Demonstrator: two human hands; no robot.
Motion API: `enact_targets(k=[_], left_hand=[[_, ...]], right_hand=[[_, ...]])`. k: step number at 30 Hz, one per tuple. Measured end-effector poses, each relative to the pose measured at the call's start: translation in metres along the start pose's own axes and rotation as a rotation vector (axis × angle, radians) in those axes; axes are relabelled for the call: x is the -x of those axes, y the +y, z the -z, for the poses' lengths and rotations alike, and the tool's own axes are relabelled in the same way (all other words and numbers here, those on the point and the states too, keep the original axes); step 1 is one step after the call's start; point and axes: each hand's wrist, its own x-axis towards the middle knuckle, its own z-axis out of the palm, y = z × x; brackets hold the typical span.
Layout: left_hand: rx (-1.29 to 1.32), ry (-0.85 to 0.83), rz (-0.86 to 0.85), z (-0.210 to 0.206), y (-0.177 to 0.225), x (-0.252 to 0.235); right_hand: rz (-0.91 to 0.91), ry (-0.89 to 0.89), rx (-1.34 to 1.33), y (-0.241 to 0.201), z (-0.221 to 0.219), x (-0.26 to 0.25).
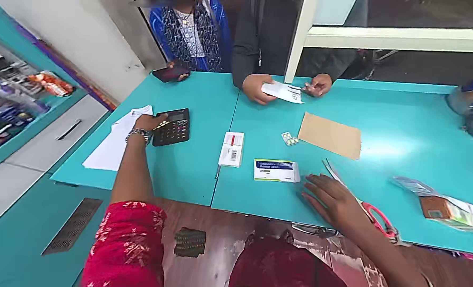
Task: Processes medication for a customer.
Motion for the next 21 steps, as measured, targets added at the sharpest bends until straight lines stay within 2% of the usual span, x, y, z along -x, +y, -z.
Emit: enact_targets(k=[4, 8, 11, 14, 19, 21], left_hand=[[0.060, 0.035, 0.004, 0.000, -0.004, -0.013], [0.258, 0.053, 0.010, 0.013, 0.003, -0.003], [0.315, 0.021, -0.033, 0.027, 0.003, 0.007], [0.352, 0.115, -0.121, 0.044, 0.009, 0.032], [0.324, 0.298, -0.285, 0.084, 0.029, 0.082], [0.249, 0.325, -0.348, 0.093, 0.051, 0.107]], right_hand=[[-0.202, -0.045, -0.106, -0.006, -0.006, 0.017], [-0.410, -0.089, -0.201, -0.027, -0.024, -0.014], [-0.409, -0.111, -0.409, -0.044, -0.038, -0.033], [-0.370, -0.131, -0.545, -0.042, -0.031, -0.029], [-0.433, -0.029, 0.058, -0.003, -0.010, 0.031], [-0.479, -0.050, 0.146, 0.017, 0.000, 0.051]])
